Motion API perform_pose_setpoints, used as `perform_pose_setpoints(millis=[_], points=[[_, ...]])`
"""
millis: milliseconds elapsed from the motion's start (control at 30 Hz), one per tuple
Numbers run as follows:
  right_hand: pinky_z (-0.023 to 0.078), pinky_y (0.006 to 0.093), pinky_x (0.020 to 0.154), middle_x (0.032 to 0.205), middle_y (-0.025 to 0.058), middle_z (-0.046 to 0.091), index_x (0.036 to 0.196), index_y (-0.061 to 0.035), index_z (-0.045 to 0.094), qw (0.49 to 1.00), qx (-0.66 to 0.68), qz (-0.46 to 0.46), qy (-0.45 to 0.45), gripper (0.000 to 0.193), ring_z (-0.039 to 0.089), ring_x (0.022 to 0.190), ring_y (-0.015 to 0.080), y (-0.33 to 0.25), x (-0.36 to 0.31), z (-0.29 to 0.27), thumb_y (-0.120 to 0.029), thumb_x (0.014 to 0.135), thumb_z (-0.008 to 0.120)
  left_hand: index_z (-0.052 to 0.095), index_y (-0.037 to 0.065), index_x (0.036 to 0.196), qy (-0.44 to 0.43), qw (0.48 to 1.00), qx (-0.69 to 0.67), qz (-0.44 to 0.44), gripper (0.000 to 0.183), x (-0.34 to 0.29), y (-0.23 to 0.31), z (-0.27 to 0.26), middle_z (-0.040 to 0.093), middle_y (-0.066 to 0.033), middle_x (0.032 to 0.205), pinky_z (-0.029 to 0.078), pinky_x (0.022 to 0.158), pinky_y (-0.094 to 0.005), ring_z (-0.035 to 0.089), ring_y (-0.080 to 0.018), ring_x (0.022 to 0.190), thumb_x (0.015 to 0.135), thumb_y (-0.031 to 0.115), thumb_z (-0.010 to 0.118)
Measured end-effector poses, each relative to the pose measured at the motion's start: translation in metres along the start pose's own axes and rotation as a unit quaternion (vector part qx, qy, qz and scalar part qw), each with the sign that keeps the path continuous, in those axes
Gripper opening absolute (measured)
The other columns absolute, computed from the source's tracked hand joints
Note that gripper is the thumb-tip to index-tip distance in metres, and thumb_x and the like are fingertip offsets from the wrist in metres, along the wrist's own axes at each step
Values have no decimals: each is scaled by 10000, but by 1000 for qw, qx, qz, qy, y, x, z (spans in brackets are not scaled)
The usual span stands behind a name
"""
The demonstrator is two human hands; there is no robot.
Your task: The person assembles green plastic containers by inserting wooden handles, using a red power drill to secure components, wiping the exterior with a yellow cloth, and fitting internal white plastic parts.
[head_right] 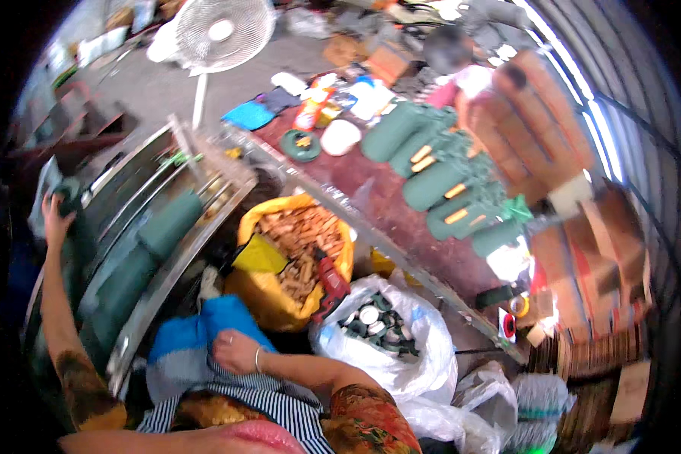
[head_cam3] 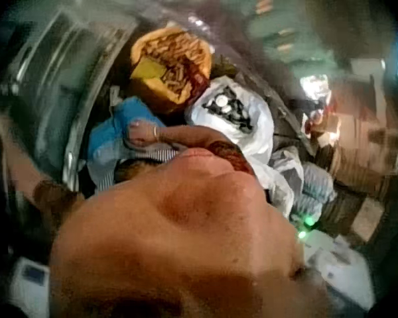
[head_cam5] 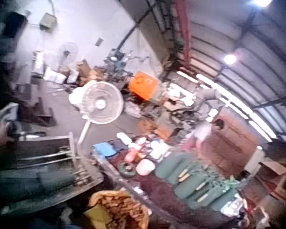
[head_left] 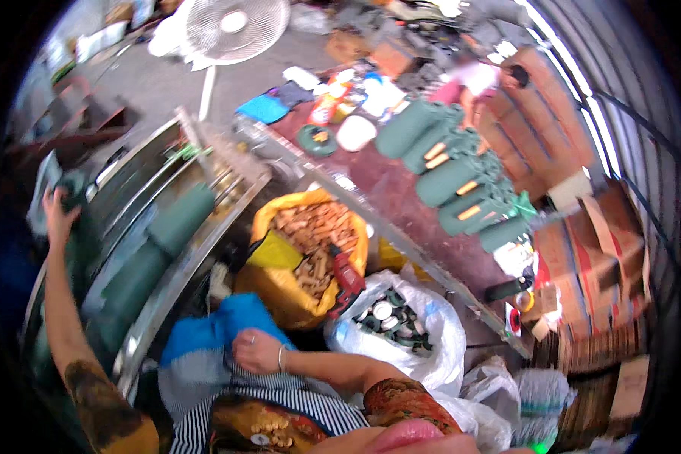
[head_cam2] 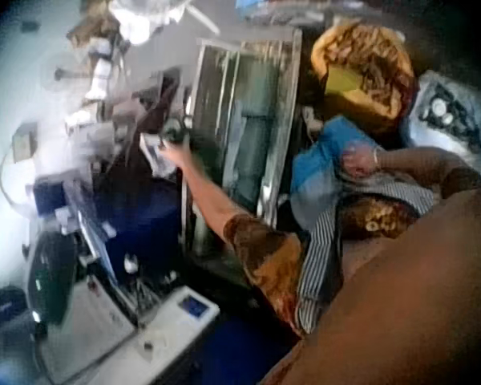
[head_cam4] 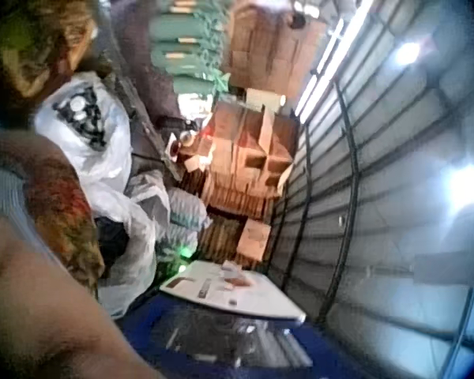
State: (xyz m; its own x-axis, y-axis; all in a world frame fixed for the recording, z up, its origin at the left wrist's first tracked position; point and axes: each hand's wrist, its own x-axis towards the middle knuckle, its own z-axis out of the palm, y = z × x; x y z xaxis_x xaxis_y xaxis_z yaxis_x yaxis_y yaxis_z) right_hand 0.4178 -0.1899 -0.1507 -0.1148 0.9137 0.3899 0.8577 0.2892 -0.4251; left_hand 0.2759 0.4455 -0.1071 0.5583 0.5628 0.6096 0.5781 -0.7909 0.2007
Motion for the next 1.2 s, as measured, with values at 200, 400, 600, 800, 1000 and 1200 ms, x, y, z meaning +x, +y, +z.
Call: perform_pose_setpoints(millis=[200, 400, 600, 800, 1000, 1200], points=[[443, 453, 713, 795, 114, 602, 712, -96, 595, 997, -45, 51, -29, 82, 552, 806, 319, -15, 11, -8, -176, 725, 608, 619, -3, 1097, 112, 993, 26, 29, 556, -4, 108, -126, 532, -180, 1218, 415, 969, -425, 494, -335, 1148, 686, 312, 819], [428, 420, 896, 880, 69, 640, 783, -67, 622, 988, -144, 43, -23, 108, 572, 942, 262, -41, 22, 16, -172, 774, 644, 560, 46, 926, 104, 983, -17, -150, 547, -98, 101, -179, 220, -199, 1491, 361, 1043, -497, 372, -438, 1268, 602, 348, 881], [420, 417, 919, 881, 69, 647, 789, -72, 633, 988, -144, 51, -26, 111, 574, 935, 259, -43, 31, 5, -183, 790, 635, 581, 67, 940, 83, 984, 21, -155, 506, -166, 127, -262, 320, -129, 1434, 400, 998, -483, 425, -402, 1230, 630, 356, 858], [418, 419, 923, 880, 70, 650, 787, -63, 632, 990, -131, 51, -17, 118, 574, 934, 263, -50, 34, 2, -179, 805, 623, 605, 103, 878, 11, 971, 61, -230, 443, -267, 182, -264, 439, -109, 1381, 329, 1033, -540, 393, -403, 1268, 671, 440, 805], [416, 423, 935, 892, 69, 649, 802, -72, 644, 988, -144, 57, 7, 120, 575, 952, 263, -47, 25, -2, -189, 806, 620, 656, 172, 1072, -52, 964, 258, -45, 587, -241, 189, -270, 453, -113, 1403, 238, 1059, -632, 306, -397, 1355, 693, 617, 708], [431, 415, 925, 905, 77, 630, 815, -88, 632, 989, -129, 53, -45, 130, 562, 992, 273, -46, 28, 2, -210, 773, 615, 420, 297, 1406, -186, 965, 153, -101, 771, -220, 127, -253, 425, -123, 1437, 402, 999, -548, 419, -391, 1279, 742, 599, 669]])
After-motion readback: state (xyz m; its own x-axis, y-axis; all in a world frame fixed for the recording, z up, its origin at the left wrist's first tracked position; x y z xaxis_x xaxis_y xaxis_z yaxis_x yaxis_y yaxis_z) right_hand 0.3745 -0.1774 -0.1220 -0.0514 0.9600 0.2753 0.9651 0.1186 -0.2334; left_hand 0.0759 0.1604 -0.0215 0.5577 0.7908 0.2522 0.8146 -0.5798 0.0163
